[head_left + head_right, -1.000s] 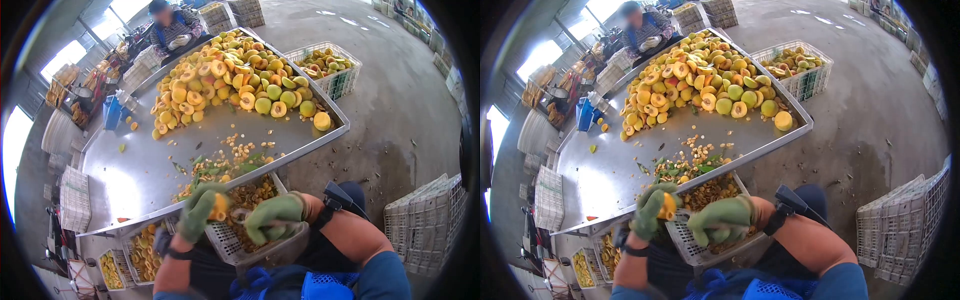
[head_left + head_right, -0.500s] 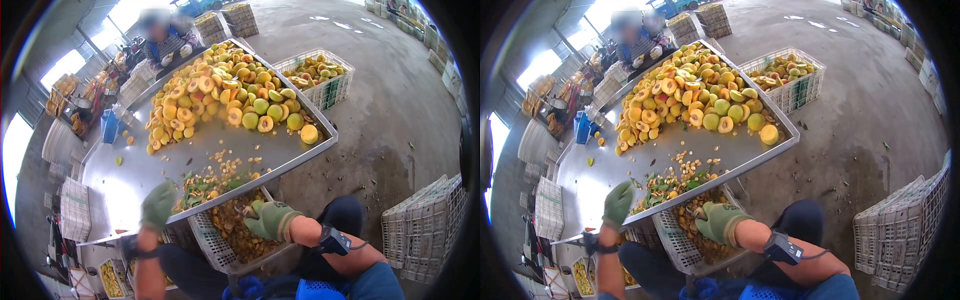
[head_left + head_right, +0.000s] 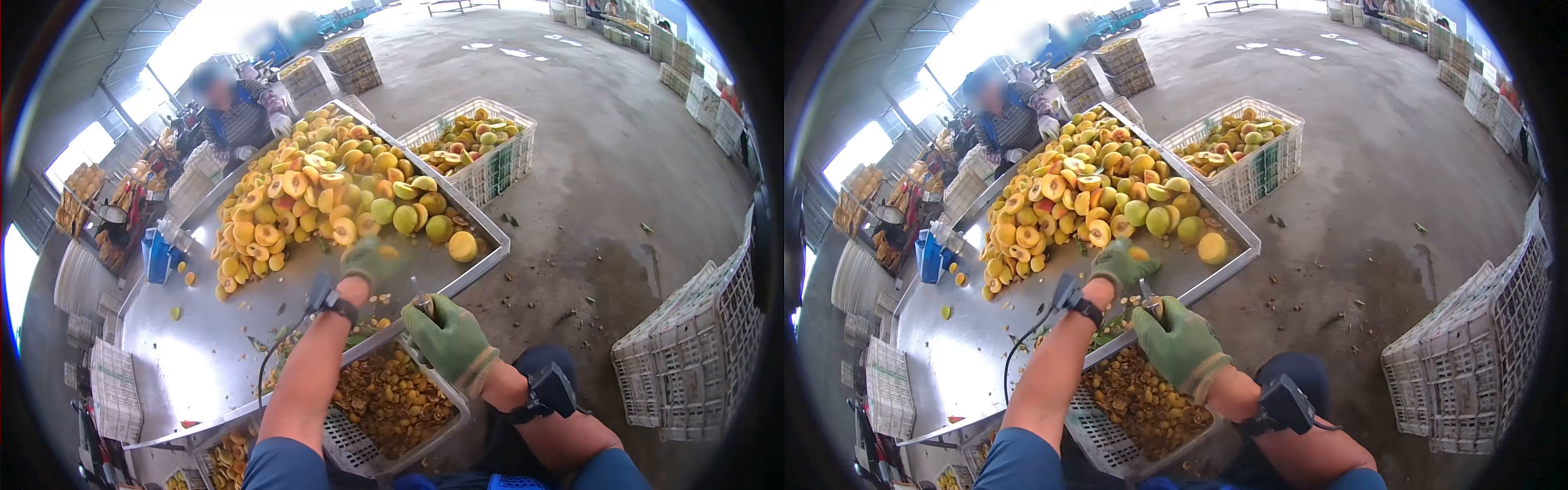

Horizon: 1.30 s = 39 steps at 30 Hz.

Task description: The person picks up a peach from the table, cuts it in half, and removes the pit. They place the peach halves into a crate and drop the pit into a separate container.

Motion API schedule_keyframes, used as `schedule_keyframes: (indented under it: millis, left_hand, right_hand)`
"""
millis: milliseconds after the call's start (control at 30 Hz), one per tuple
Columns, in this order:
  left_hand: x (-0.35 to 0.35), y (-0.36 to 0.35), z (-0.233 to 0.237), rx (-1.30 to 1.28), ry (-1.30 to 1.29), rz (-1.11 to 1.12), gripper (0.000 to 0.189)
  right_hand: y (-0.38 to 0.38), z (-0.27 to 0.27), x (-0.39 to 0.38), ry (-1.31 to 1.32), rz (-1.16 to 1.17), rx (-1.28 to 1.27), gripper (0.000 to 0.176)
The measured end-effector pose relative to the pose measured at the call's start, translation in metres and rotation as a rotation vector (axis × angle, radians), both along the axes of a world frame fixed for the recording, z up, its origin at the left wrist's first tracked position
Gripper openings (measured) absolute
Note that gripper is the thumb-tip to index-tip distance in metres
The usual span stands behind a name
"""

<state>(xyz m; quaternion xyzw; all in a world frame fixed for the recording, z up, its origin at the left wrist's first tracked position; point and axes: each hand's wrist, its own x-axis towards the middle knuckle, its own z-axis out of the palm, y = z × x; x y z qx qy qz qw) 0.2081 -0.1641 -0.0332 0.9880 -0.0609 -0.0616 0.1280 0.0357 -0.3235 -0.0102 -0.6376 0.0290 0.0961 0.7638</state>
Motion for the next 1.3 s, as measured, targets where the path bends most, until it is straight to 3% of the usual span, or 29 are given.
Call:
schedule_keyframes:
  millis: [33,133,167,267,300,367,433,533,567,633,700,800,900,1000,1300]
  left_hand:
    - [0.006,0.027,-0.03,0.053,-0.112,-0.047,0.065]
    - [0.002,0.092,-0.079,-0.664,0.037,-0.013,0.045]
    - [-0.048,0.072,-0.015,-1.139,0.212,0.095,0.029]
    - [-0.108,0.104,0.017,-1.418,0.325,0.22,0.033]
    - [-0.12,0.126,-0.004,-1.306,0.201,0.041,0.04]
    - [-0.146,0.138,0.002,-0.804,-0.366,-0.291,0.044]
    - [-0.177,0.135,0.01,-0.633,-0.603,-0.379,0.053]
    - [-0.183,0.156,-0.029,-1.696,0.201,0.243,0.057]
    - [-0.193,0.152,-0.031,-1.691,0.126,0.258,0.061]
    - [-0.206,0.148,-0.029,-1.113,-0.33,-0.027,0.061]
    - [-0.206,0.151,-0.038,-1.239,-0.17,0.08,0.048]
    - [-0.214,0.139,-0.005,-1.219,-0.063,0.178,0.039]
    - [-0.221,0.141,-0.01,-1.147,-0.131,0.149,0.034]
    - [-0.226,0.137,-0.005,-1.009,-0.263,0.157,0.033]
    - [-0.234,0.115,0.0,-0.909,-0.442,0.21,0.032]
  right_hand:
    - [0.002,0.001,0.003,0.039,0.024,0.014,0.026]
    - [0.015,-0.01,0.01,-0.02,0.022,-0.062,0.03]
    - [0.023,-0.016,0.01,-0.064,0.024,-0.105,0.032]
    - [0.04,-0.019,0.009,-0.136,0.167,-0.158,0.021]
    - [0.044,-0.01,0.004,-0.096,0.227,-0.204,0.025]
    - [0.058,-0.005,-0.005,-0.16,0.326,-0.326,0.03]
    - [0.074,-0.01,-0.013,-0.262,0.367,-0.404,0.03]
    - [0.098,-0.027,-0.023,-0.406,0.376,-0.492,0.024]
    - [0.102,-0.024,-0.026,-0.407,0.41,-0.546,0.023]
    - [0.11,-0.026,-0.03,-0.431,0.423,-0.634,0.022]
    - [0.117,-0.032,-0.032,-0.481,0.374,-0.7,0.021]
    - [0.123,-0.031,-0.035,-0.563,0.369,-0.748,0.023]
    - [0.128,-0.036,-0.04,-0.589,0.424,-0.851,0.031]
    - [0.131,-0.025,-0.048,-0.409,0.475,-0.795,0.029]
    - [0.129,-0.033,-0.054,-0.327,0.513,-0.591,0.022]
